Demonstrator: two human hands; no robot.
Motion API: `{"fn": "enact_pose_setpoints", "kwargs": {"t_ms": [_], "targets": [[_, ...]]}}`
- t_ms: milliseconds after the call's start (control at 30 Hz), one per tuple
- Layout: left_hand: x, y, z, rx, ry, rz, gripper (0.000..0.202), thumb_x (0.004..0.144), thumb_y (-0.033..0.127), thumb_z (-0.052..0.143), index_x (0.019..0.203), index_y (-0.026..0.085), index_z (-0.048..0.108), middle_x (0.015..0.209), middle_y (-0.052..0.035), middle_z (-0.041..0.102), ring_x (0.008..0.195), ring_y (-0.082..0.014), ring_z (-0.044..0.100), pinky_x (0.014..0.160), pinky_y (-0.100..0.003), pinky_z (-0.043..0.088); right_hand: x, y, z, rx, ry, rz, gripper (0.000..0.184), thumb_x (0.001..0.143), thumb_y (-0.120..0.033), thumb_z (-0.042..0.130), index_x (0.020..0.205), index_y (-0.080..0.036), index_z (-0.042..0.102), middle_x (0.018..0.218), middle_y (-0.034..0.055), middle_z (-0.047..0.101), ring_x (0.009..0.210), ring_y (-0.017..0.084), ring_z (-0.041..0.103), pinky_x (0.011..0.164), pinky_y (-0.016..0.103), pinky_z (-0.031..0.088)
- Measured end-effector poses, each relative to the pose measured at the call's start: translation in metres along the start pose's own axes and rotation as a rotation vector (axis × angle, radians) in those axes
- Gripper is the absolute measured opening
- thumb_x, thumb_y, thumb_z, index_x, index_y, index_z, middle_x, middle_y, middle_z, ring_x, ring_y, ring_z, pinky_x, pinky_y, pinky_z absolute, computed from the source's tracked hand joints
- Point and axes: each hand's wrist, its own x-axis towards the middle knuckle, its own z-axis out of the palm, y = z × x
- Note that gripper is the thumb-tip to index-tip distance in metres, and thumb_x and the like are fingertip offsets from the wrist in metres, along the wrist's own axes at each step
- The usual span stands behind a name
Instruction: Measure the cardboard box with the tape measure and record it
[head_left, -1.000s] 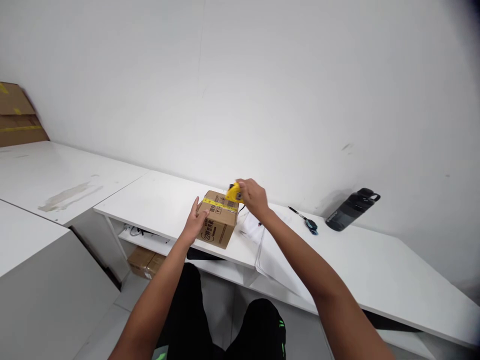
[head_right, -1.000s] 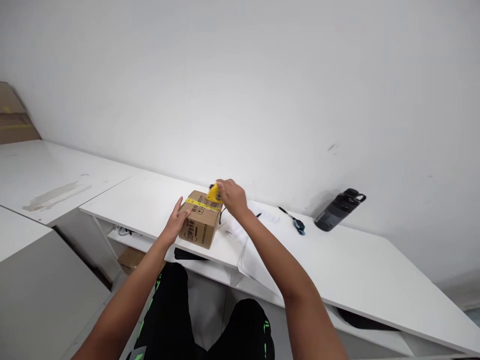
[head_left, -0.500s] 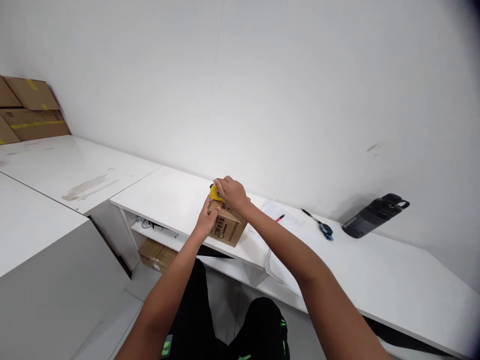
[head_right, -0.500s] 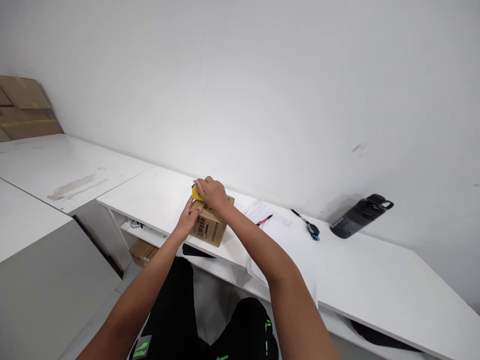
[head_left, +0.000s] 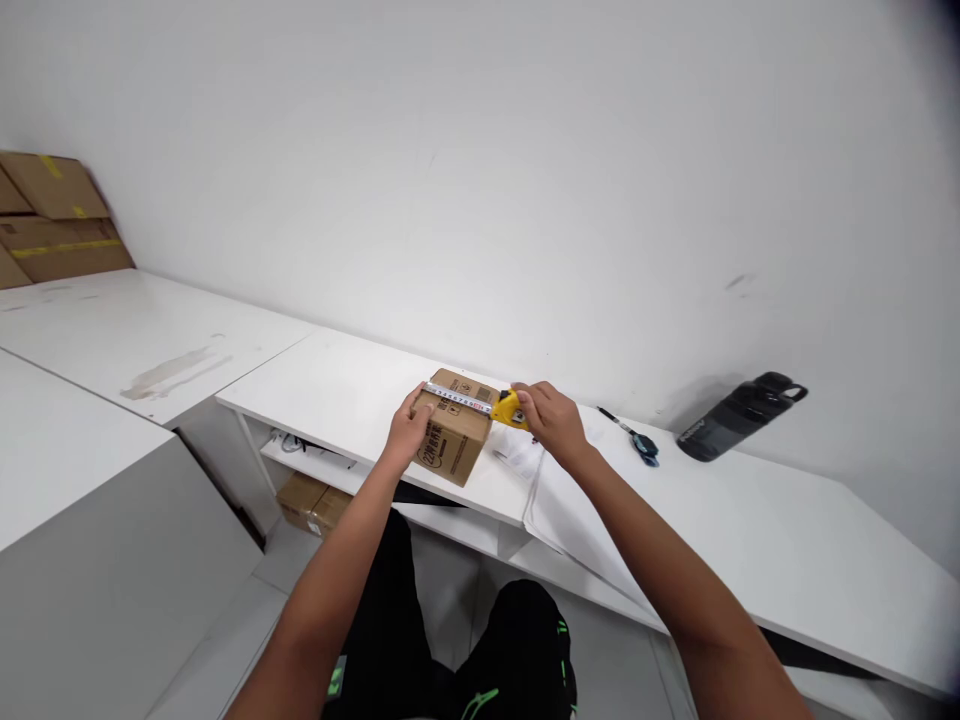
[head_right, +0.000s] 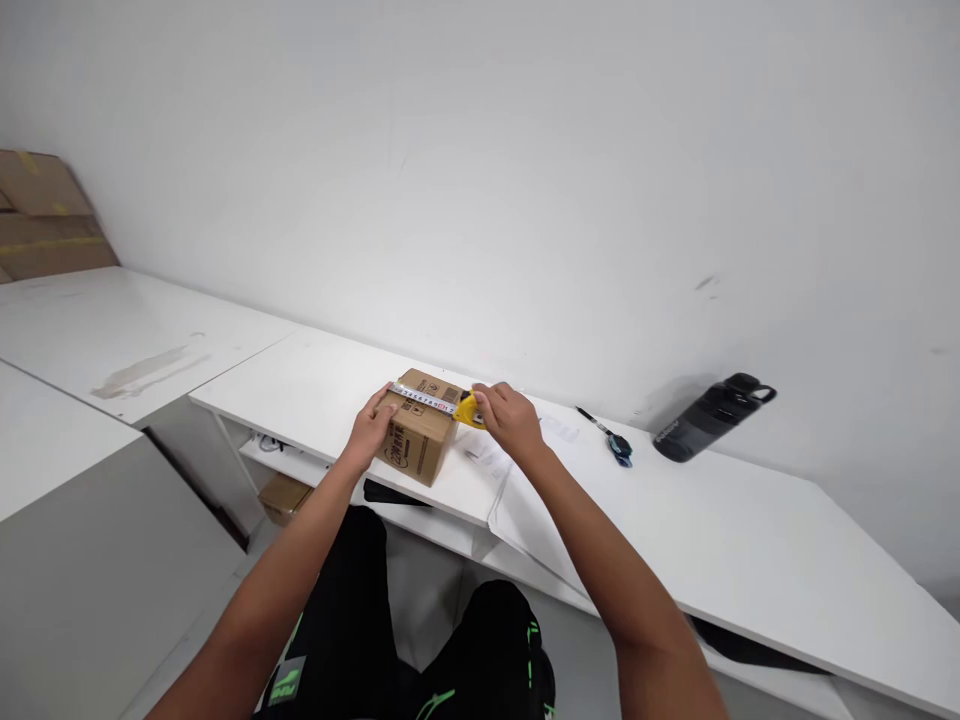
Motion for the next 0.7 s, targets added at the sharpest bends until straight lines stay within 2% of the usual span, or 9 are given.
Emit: {"fn": "enact_pose_setpoints", "kwargs": {"t_ms": [133,267,367,433,567,700], "targets": [[0.005,0.002,0.003,-0.05,0.025,0.012,0.053,0.084,0.031,0.055,0.136,0.019,0.054,0.119,-0.0078,0.067,0.103,-0.0214,0.063,0.09,-0.032,0.05,-0.024,0.016,-0.007,0.071,0.071,0.088,0.045,0.102,-0.036,0.027,0.105,-0.019,0.069,0.09,0.008,0.07,0.082,0.016,0.063,0.071,0.026,0.047],[0.007,0.006,0.005,-0.057,0.043,0.012,0.052,0.083,0.03,0.056,0.134,0.02,0.055,0.127,-0.0074,0.063,0.111,-0.0219,0.06,0.095,-0.032,0.047,-0.016,0.007,-0.005,0.064,0.09,0.156,0.048,0.103,-0.037,0.024,0.105,-0.017,0.068,0.091,0.0091,0.07,0.082,0.017,0.062,0.07,0.027,0.046],[0.006,0.008,0.008,-0.058,0.055,0.006,0.051,0.083,0.03,0.056,0.133,0.02,0.055,0.132,-0.0078,0.061,0.116,-0.0219,0.058,0.097,-0.032,0.046,0.005,-0.013,0.0,0.023,0.032,0.145,0.048,0.103,-0.035,0.023,0.107,-0.016,0.068,0.09,0.0101,0.068,0.083,0.017,0.06,0.07,0.028,0.042],[0.005,0.009,0.011,-0.068,0.063,0.004,0.05,0.083,0.029,0.056,0.132,0.019,0.056,0.132,-0.008,0.06,0.115,-0.0212,0.058,0.096,-0.031,0.046,0.026,-0.032,0.009,-0.002,-0.042,0.083,0.047,0.104,-0.034,0.024,0.107,-0.016,0.067,0.091,0.0105,0.067,0.084,0.018,0.058,0.07,0.029,0.04],[0.005,0.011,0.019,-0.03,0.08,-0.011,0.044,0.082,0.029,0.055,0.125,0.018,0.059,0.119,-0.0086,0.066,0.101,-0.0201,0.063,0.089,-0.032,0.049,0.069,-0.069,0.037,0.026,-0.206,-0.017,0.039,0.103,-0.028,0.027,0.116,-0.016,0.062,0.104,0.0122,0.065,0.096,0.021,0.054,0.072,0.03,0.038],[0.002,0.009,0.028,0.051,0.187,0.028,0.042,0.086,0.032,0.049,0.124,0.017,0.056,0.11,-0.0091,0.068,0.095,-0.02,0.064,0.084,-0.033,0.051,0.092,-0.083,0.052,0.126,-0.217,0.014,0.032,0.099,-0.015,0.036,0.122,-0.014,0.057,0.114,0.0138,0.063,0.1,0.021,0.053,0.073,0.029,0.041]]}}
